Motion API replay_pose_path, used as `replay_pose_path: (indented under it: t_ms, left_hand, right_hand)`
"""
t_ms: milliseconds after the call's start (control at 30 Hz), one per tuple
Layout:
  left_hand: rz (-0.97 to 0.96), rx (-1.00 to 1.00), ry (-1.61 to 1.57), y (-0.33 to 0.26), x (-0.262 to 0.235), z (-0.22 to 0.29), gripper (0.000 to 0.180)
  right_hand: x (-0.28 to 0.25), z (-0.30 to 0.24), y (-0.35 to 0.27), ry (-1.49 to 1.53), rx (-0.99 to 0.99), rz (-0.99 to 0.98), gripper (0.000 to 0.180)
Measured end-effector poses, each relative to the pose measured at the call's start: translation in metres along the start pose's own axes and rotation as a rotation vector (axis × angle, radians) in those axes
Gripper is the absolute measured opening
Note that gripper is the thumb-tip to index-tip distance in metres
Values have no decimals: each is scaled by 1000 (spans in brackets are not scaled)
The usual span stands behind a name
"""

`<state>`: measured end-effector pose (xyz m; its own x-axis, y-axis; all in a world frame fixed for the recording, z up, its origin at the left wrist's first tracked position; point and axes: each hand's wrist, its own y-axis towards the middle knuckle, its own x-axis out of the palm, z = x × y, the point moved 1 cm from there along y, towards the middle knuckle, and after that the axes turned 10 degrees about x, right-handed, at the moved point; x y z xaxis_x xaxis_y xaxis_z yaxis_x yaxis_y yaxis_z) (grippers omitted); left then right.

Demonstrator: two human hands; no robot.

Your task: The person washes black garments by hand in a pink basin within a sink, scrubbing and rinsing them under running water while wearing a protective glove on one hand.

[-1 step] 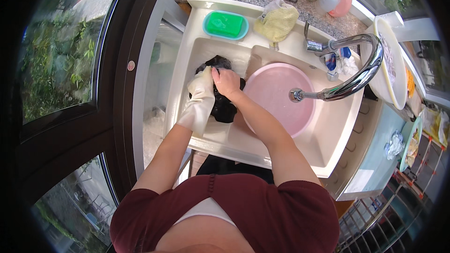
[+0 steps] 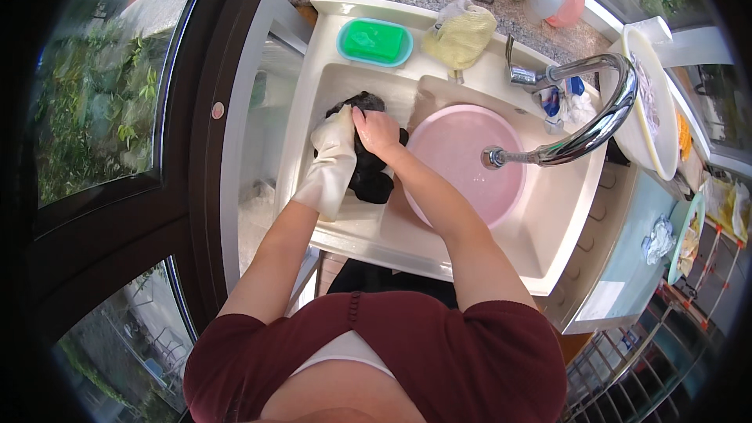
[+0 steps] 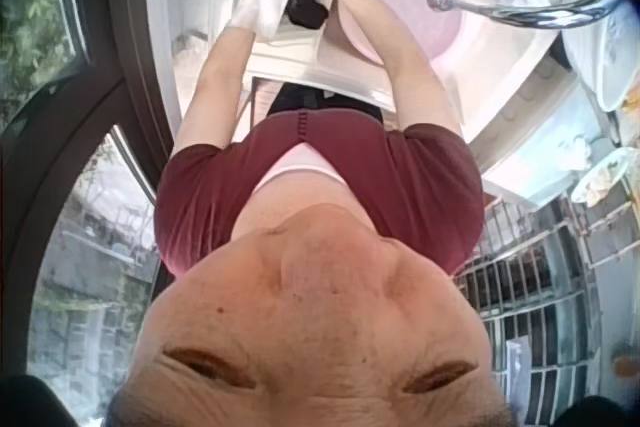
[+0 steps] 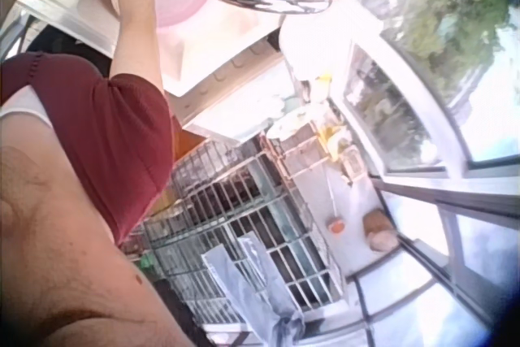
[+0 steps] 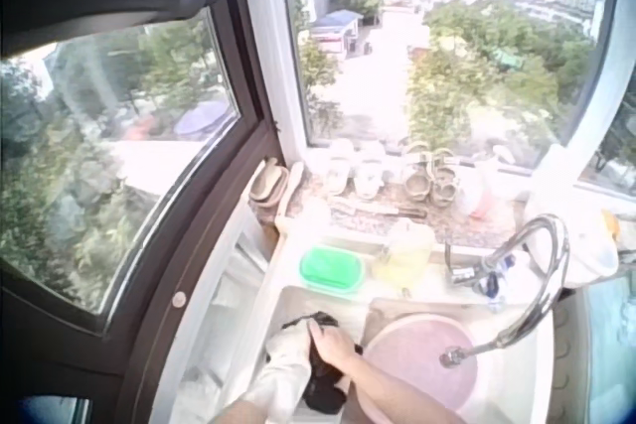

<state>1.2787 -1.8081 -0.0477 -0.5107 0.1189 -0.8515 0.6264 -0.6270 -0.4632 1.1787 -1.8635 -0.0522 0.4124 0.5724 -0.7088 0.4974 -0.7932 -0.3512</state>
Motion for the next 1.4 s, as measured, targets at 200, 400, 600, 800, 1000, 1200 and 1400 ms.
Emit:
replay_pose_path:
  t_ms: [200, 400, 600, 800, 1000, 1200, 1400]
  left_hand:
    - [-45, 355, 78, -10, -72, 45, 47]
    - [232, 339, -979, -113, -55, -19, 64]
    - [595, 665, -145, -136, -8, -31, 28]
    - [302, 463, -286, -104, -19, -20, 25]
    - [-70, 154, -43, -18, 0, -5, 48]
    - [-39, -144, -615, -31, -17, 11, 44]
    - [213, 347, -1094, -144, 5, -22, 33]
  right_hand:
    - [-25, 13, 66, 121, 63, -219, 73]
    - [-8, -11, -83, 131, -493, 175, 34]
    - [21, 25, -143, 371, -513, 224, 32]
    - [13, 17, -94, 320, -486, 187, 19]
    - [11, 16, -49, 356, -288, 141, 14]
    - [-12, 49, -61, 132, 36, 515, 48]
    - [-5, 53, -107, 930, 202, -36, 50]
